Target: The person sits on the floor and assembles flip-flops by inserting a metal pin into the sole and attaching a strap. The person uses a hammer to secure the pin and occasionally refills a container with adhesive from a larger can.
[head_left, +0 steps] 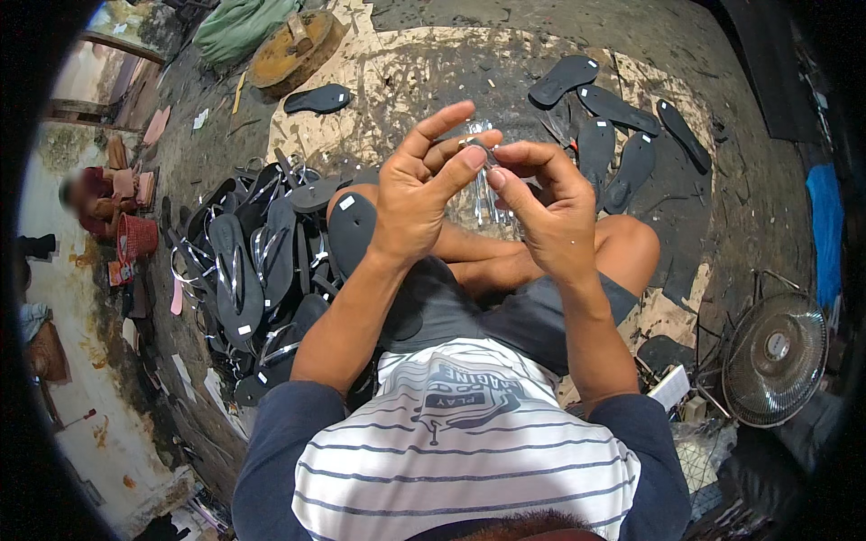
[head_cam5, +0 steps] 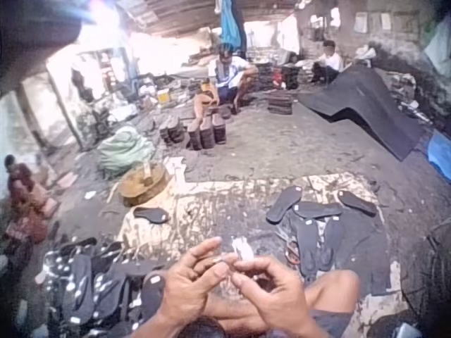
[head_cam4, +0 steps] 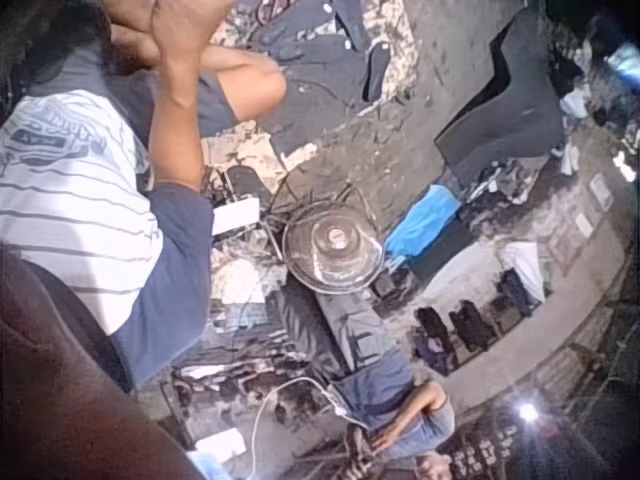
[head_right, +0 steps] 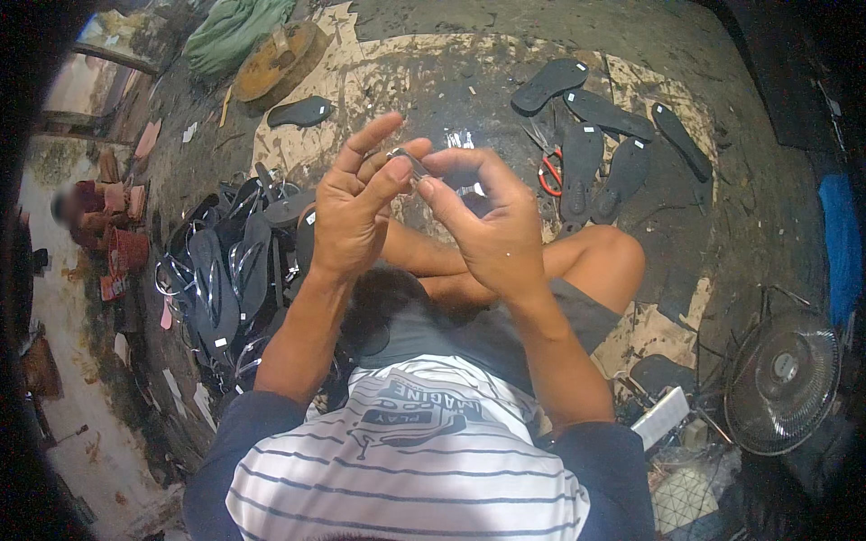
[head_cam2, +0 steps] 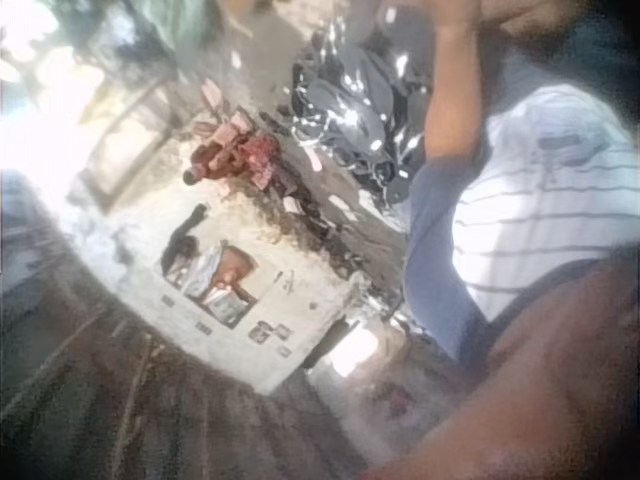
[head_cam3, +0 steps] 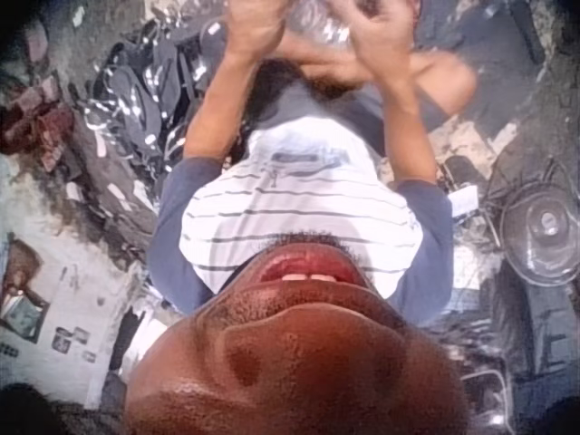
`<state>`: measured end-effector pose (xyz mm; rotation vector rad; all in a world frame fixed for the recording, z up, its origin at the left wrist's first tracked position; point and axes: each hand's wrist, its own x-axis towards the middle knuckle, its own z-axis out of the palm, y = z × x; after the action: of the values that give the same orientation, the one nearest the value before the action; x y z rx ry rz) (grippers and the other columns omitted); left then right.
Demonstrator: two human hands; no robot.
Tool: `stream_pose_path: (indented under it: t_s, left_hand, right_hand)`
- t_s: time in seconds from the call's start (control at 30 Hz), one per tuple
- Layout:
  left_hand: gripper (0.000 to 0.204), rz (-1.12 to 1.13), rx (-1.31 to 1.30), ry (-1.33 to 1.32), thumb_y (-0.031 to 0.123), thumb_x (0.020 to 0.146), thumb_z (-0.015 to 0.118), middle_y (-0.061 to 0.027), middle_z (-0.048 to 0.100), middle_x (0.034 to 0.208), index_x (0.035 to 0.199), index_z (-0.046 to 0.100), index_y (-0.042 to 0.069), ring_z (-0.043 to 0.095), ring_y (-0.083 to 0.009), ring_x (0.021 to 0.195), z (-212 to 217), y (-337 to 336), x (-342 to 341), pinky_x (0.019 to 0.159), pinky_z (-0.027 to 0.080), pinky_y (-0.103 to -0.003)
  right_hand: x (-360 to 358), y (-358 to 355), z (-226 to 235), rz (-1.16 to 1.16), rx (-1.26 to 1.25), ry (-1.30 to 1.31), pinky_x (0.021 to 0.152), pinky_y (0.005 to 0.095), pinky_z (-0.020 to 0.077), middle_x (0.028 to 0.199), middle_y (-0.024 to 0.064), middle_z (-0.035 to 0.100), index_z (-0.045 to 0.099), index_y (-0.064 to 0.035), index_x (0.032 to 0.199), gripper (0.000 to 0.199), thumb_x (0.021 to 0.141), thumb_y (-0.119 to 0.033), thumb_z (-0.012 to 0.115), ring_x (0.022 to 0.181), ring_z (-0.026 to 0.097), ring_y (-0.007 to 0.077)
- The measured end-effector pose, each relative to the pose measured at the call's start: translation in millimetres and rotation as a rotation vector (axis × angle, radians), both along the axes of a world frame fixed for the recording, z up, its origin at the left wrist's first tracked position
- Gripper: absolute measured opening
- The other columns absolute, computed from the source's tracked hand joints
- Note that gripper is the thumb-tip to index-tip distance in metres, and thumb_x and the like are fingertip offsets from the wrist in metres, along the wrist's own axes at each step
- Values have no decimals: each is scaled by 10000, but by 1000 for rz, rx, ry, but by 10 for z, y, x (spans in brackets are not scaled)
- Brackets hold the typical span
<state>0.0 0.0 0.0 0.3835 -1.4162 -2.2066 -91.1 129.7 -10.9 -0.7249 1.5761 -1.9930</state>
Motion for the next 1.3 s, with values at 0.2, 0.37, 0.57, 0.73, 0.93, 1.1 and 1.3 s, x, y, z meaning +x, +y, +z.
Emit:
stream_pose_path:
  t_s: [0.2,0.37,0.57,0.73,0.93,1.1,1.3]
  left_hand:
    - [382,30,14,-40,56,922,709,-97,699,1145,1287,617,-14,654,-118,973,-66,2,89,798,525,-254]
    - [349,58,-29,-79,53,933,700,-64,708,1123,1275,647,4,660,-110,1008,-15,28,106,901,537,-255]
    - [386,71,-18,-27,29,911,712,-105,708,1115,1285,628,-16,660,-135,990,-7,54,90,825,542,-261]
    - [350,63,-89,-33,17,924,697,-97,701,1141,1267,643,-15,660,-139,1040,-12,58,87,911,544,-266]
    - [303,78,-177,-49,12,931,690,-84,701,1117,1232,670,-14,663,-133,1042,-53,58,88,922,545,-250]
    - [277,69,-336,-263,47,936,690,-89,706,1145,1208,692,0,651,-142,1042,-37,-53,192,918,516,-267]
    - [784,14,-1468,-959,396,847,749,-249,435,1502,1479,448,45,395,-407,1404,-593,-1150,1312,1139,302,-521]
  right_hand:
    - [96,-13,-15,-44,-55,2,754,242,530,1044,47,701,684,-26,1089,168,929,-75,702,909,651,93]
    - [131,-15,-22,-144,-63,93,742,261,539,1028,75,706,686,-35,1104,159,951,-67,660,872,673,122]
    - [71,3,-22,-170,36,423,744,316,554,982,128,693,691,-42,1106,193,916,-25,657,855,704,222]
    - [69,13,-15,-146,49,510,772,278,555,1028,101,682,672,-15,1116,185,937,12,632,915,687,167]
    - [81,0,-30,-143,66,474,738,297,550,1002,111,696,680,-23,1075,176,902,-2,669,879,692,198]
    - [33,54,-89,-74,111,279,736,320,547,966,109,720,691,-29,1032,178,857,-43,721,843,702,221]
    - [-73,547,864,236,-498,365,713,282,567,877,61,692,696,-24,911,92,835,-56,737,717,693,168]
